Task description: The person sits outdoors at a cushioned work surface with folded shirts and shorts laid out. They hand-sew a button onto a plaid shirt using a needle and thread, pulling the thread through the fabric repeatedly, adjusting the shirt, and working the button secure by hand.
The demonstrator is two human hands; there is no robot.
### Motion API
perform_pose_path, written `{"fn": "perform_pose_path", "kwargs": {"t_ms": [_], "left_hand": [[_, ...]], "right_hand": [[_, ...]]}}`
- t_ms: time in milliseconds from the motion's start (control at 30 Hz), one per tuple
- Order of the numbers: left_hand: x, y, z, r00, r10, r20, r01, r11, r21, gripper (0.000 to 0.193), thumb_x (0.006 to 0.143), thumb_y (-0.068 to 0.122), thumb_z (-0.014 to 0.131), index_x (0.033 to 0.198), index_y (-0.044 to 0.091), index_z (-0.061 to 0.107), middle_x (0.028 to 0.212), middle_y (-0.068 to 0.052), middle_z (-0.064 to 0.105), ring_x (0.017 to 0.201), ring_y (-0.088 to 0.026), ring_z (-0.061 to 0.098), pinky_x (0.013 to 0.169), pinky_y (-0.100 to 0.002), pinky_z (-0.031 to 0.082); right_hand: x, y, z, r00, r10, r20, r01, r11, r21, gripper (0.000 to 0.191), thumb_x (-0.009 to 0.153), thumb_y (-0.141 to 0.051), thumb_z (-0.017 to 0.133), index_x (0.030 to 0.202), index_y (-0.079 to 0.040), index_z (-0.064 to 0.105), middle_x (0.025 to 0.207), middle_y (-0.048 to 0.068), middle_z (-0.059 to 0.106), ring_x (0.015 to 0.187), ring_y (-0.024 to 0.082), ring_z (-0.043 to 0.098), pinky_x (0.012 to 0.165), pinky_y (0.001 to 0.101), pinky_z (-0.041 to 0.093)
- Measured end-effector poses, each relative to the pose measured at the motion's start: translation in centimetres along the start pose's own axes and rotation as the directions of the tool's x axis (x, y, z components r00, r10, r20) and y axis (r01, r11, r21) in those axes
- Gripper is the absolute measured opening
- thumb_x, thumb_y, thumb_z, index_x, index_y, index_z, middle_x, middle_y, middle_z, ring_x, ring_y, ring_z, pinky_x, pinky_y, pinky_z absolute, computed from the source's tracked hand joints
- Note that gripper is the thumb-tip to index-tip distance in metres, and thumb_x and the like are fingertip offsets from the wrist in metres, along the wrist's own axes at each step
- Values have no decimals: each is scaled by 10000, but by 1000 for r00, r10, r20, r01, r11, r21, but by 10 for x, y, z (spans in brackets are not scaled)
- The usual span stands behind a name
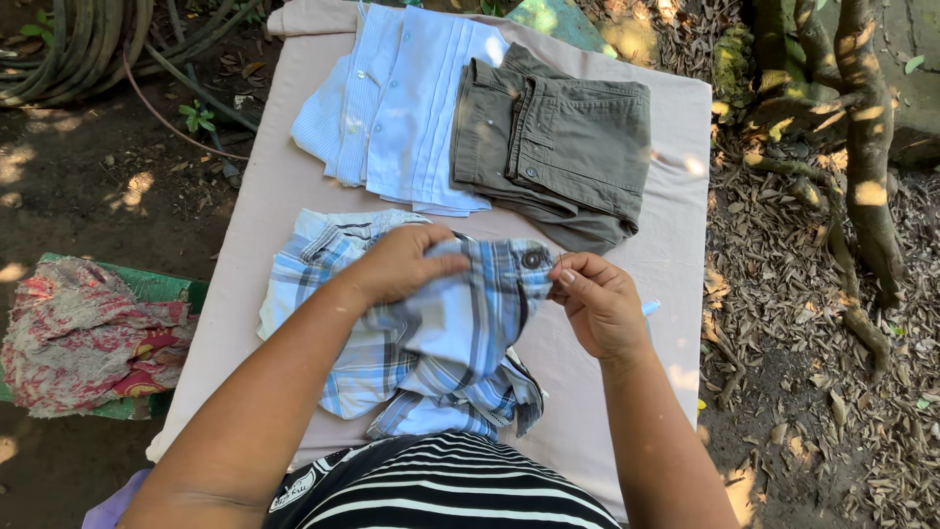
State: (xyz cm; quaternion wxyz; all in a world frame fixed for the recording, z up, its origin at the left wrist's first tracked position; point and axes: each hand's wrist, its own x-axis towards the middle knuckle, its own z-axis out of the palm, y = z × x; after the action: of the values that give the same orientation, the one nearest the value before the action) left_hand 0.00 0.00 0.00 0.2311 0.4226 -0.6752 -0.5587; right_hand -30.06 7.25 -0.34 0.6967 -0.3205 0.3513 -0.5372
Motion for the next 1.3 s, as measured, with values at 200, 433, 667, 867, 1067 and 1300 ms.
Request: {"fn": "perform_pose_path", "kwargs": {"t_ms": [200,433,667,867,1067,1300], "left_hand": [[-134,305,-126,952,213,-217,-141,942,306,318,815,311,842,973,48,758,893,-78,750,816,-158,662,741,-321,526],[-247,502,-179,916,238,-323,-196,968,156,324,800,104,756,1107,9,713,1093,-95,736,1034,-181,688,922,-347,515],[-281,512,-150,948,76,-309,-156,958,-242,464,906,25,487,1364,58,551,1264,-74,652,1200,-156,587,1045,-294,456],[-279,517,-150,972,-37,-231,-30,959,-281,367,959,278,680,1270,89,629,1170,-39,703,1100,-116,618,972,-264,485],[-250,487,-138,962,1,-271,-72,965,-252,425,758,191,887,1108,49,692,1016,-23,730,952,-94,650,853,-255,540],[-223,492,-145,963,-191,-191,102,911,-400,305,772,120,855,1022,11,719,886,-40,758,767,-82,671,682,-255,560]], "right_hand": [[-65,-158,232,989,-139,-40,143,983,112,74,978,-33,660,1041,-7,689,1043,87,722,946,208,679,903,397,534],[-151,-311,437,994,-20,-107,35,989,143,112,972,-60,664,1060,-1,701,1011,84,720,881,188,655,853,367,518],[-186,-323,484,992,-38,-121,49,995,92,99,982,-52,658,1056,2,696,1054,70,705,938,166,628,887,353,499],[-181,-314,481,987,-82,-135,98,988,122,87,990,-31,649,1056,11,688,1071,76,697,990,176,638,933,362,494],[-164,-299,456,980,-33,-198,63,987,148,105,964,-48,646,1048,0,689,1036,85,718,962,182,648,923,368,503],[-150,-311,451,978,42,-204,-8,986,167,111,974,-69,656,1046,7,691,989,82,710,874,192,637,860,374,508]]}}
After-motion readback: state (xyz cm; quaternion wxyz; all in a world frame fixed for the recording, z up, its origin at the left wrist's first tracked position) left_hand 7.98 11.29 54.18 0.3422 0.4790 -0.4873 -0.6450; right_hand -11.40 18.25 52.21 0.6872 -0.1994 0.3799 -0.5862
